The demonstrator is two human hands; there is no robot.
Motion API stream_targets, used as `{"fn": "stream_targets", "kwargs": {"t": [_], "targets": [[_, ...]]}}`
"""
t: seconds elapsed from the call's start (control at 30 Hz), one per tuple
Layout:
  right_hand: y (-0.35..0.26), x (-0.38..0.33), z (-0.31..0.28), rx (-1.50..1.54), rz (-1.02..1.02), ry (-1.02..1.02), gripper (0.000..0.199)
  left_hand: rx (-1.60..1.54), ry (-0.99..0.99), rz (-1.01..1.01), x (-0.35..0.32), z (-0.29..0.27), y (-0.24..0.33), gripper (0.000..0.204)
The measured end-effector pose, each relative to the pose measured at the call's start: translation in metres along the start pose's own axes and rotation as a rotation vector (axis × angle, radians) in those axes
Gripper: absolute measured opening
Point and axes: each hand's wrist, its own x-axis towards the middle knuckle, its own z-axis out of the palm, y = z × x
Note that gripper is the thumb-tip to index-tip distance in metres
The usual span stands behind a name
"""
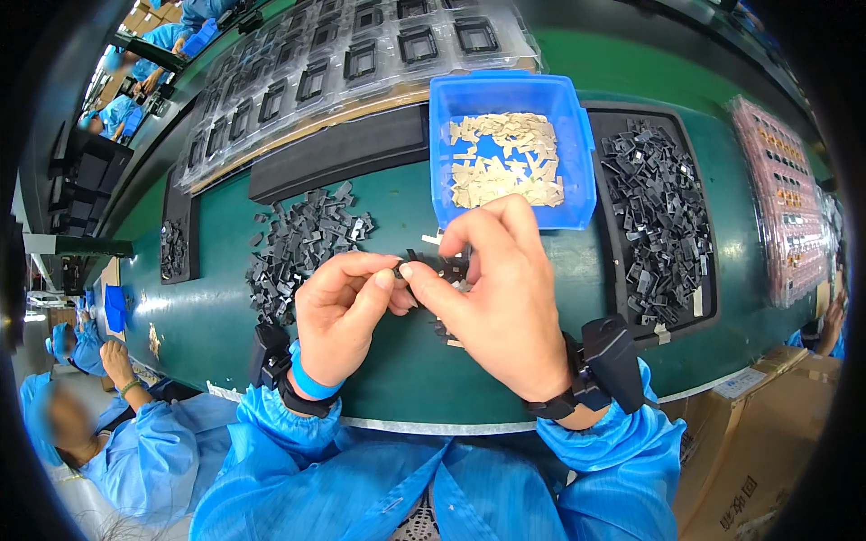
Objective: Manually assemble small gold-colored metal contacts onto black plastic base components at a factory assembly station.
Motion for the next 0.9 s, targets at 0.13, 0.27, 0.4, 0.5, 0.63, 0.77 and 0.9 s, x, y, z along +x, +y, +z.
{"fn": "stream_targets", "kwargs": {"t": [0.13,0.27,0.4,0.5,0.63,0.77,0.9], "targets": [[0.005,0.003,-0.003,0.246,0.165,-0.075,0.015,-0.173,-0.027,-0.064,0.002,-0.001,0.001,0.015],[0.008,0.002,-0.005,0.451,0.230,-0.153,0.014,-0.218,-0.050,-0.082,0.003,-0.003,0.001,0.016],[0.003,0.001,-0.002,0.386,0.206,-0.246,0.017,-0.303,-0.108,-0.079,0.002,-0.005,-0.001,0.015],[0.003,0.001,-0.002,0.531,0.354,-0.310,0.019,-0.351,-0.154,-0.109,0.003,-0.006,0.000,0.015],[0.002,0.002,-0.003,0.650,0.364,-0.370,0.019,-0.471,-0.226,-0.172,0.005,-0.008,-0.001,0.015],[0.003,0.002,-0.003,0.757,0.330,-0.452,0.016,-0.585,-0.273,-0.215,0.005,-0.008,-0.006,0.016],[0.000,0.003,-0.006,0.751,0.354,-0.493,0.016,-0.661,-0.297,-0.225,0.006,-0.011,-0.007,0.016]]}}
